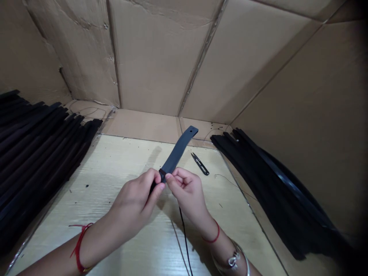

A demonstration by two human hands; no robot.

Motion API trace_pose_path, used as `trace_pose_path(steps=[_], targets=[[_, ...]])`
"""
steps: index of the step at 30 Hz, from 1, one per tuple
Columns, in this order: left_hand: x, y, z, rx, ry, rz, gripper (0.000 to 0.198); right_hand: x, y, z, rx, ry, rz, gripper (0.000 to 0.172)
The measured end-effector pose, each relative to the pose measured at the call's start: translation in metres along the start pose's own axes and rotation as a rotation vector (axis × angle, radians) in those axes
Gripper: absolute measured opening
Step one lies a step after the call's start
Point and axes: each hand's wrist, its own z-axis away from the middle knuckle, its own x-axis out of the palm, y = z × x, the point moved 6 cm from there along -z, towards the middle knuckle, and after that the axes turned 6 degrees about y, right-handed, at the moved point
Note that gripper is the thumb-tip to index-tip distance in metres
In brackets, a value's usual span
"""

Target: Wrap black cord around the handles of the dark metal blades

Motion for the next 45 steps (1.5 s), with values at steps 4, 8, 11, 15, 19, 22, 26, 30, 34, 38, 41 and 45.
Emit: trace_pose_path(steps=[4, 8, 11, 15, 19, 22, 26, 30, 34, 38, 41, 45], targets=[[-0.001, 0.001, 0.000, -0.004, 0.030, -0.012, 0.020, 0.002, -0.005, 0.002, -0.009, -0.007, -0.074, 0.031], [-0.001, 0.004, -0.001, 0.102, 0.051, -0.053, 0.014, 0.002, -0.004, 0.003, 0.037, -0.047, -0.137, 0.032], [-0.002, 0.004, -0.003, 0.188, 0.050, -0.043, 0.020, 0.002, -0.001, 0.002, 0.055, -0.089, -0.145, 0.036], [-0.005, 0.002, -0.005, 0.239, 0.055, -0.024, 0.025, 0.001, 0.002, 0.001, 0.049, -0.121, -0.098, 0.043], [-0.006, 0.002, -0.005, 0.254, 0.043, -0.013, 0.024, 0.001, 0.003, 0.001, 0.054, -0.126, -0.095, 0.045], [-0.006, 0.002, -0.006, 0.249, 0.033, -0.016, 0.019, 0.000, 0.004, 0.001, 0.052, -0.127, -0.092, 0.045], [-0.007, -0.001, -0.006, 0.152, 0.024, -0.027, 0.010, -0.001, 0.003, 0.000, 0.062, -0.113, -0.111, 0.044], [-0.007, -0.001, 0.000, 0.130, 0.061, -0.065, 0.032, 0.000, -0.001, 0.000, 0.067, -0.091, -0.119, 0.040], [-0.009, 0.008, 0.008, 0.292, 0.165, -0.221, 0.024, -0.001, -0.007, 0.001, 0.023, -0.092, -0.101, 0.039], [-0.007, 0.016, 0.016, 0.416, 0.191, -0.448, 0.029, -0.005, -0.017, 0.001, -0.078, -0.169, 0.000, 0.030], [-0.007, 0.020, 0.019, 0.469, 0.199, -0.559, 0.030, -0.008, -0.024, 0.003, -0.158, -0.209, 0.092, 0.022], [-0.009, 0.021, 0.019, 0.478, 0.178, -0.534, 0.028, -0.010, -0.035, 0.007, -0.318, -0.191, 0.229, 0.019]])
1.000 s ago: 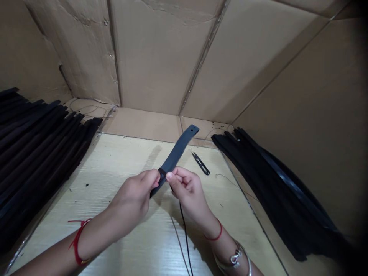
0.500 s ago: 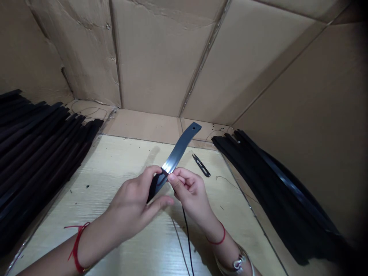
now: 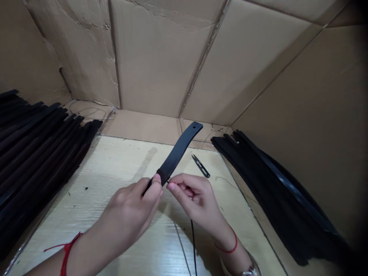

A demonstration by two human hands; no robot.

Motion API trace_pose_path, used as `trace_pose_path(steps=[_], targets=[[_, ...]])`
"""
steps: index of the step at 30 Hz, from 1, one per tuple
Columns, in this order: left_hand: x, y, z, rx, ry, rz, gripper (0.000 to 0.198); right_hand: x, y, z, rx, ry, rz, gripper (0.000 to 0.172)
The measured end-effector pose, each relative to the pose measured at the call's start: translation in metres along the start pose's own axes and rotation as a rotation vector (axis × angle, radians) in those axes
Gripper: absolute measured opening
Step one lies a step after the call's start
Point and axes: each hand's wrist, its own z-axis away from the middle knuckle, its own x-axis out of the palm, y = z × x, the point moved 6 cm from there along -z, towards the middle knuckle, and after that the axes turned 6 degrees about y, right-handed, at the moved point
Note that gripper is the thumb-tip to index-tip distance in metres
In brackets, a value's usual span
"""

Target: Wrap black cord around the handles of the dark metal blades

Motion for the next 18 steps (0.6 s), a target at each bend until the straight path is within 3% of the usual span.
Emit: trace_pose_path(steps=[6, 11, 13, 18], targets=[[0.004, -0.002, 0.001, 0.019, 0.011, -0.066, 0.031, 0.004, -0.007, -0.004, -0.045, -0.049, -0.013, 0.025], [0.010, -0.002, -0.001, 0.009, -0.005, -0.101, 0.028, 0.014, 0.012, 0.000, 0.251, -0.110, -0.313, 0.030], [0.007, -0.003, -0.003, -0.025, 0.009, -0.014, 0.024, 0.021, 0.021, 0.004, 0.348, -0.093, -0.472, 0.030], [-0.005, -0.009, -0.007, -0.180, -0.009, 0.354, 0.015, 0.029, 0.027, 0.008, 0.317, 0.008, -0.619, 0.036]])
